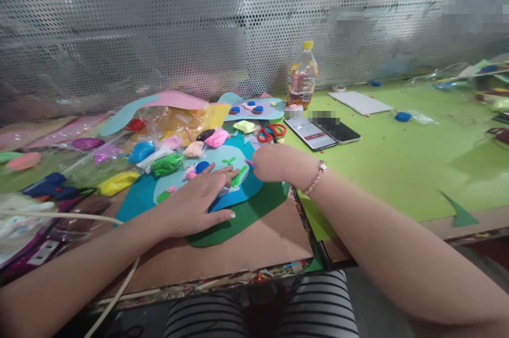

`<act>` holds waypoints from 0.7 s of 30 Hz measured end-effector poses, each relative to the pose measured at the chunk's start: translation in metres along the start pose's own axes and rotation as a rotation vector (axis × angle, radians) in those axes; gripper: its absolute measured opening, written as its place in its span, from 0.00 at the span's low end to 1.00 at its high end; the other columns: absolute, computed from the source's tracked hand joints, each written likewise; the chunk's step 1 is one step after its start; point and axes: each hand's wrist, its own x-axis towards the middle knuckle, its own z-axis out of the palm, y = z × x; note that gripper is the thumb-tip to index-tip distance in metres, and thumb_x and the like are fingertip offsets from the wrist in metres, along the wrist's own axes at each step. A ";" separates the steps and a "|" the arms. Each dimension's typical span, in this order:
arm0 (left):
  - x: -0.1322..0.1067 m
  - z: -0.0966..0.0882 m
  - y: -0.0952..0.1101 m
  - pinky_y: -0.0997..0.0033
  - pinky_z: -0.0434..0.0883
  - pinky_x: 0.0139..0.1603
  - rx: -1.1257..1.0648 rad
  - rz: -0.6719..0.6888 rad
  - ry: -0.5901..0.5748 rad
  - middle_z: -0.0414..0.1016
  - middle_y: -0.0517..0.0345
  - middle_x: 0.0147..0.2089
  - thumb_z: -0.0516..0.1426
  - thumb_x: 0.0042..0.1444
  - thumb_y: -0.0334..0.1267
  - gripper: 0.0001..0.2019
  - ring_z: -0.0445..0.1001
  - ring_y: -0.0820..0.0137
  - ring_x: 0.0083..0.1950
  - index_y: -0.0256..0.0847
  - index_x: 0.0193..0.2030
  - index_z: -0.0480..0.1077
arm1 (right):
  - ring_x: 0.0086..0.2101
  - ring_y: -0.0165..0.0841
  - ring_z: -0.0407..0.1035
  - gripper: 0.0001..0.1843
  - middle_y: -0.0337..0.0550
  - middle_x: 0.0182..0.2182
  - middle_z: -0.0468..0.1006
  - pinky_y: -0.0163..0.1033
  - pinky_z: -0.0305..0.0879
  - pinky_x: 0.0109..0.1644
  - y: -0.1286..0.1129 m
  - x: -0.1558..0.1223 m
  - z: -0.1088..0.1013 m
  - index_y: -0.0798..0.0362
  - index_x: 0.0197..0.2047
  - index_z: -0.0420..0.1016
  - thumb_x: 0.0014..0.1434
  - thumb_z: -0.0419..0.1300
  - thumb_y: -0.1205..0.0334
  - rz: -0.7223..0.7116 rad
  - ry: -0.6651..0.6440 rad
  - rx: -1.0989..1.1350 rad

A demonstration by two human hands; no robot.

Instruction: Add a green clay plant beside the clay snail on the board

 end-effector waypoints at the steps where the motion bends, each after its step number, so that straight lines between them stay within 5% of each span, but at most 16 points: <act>1: 0.000 0.000 0.000 0.46 0.46 0.66 -0.001 0.000 -0.004 0.61 0.43 0.61 0.48 0.58 0.58 0.26 0.53 0.57 0.66 0.39 0.54 0.57 | 0.20 0.28 0.59 0.17 0.50 0.24 0.73 0.36 0.47 0.24 -0.001 -0.001 -0.002 0.61 0.27 0.75 0.57 0.46 0.66 0.002 -0.021 0.008; 21: 0.000 0.003 -0.002 0.49 0.46 0.66 0.024 -0.014 -0.026 0.58 0.42 0.63 0.48 0.58 0.58 0.29 0.52 0.57 0.66 0.36 0.56 0.56 | 0.20 0.28 0.56 0.19 0.48 0.23 0.71 0.36 0.47 0.24 -0.001 -0.002 0.000 0.60 0.28 0.73 0.59 0.44 0.64 -0.033 -0.063 0.064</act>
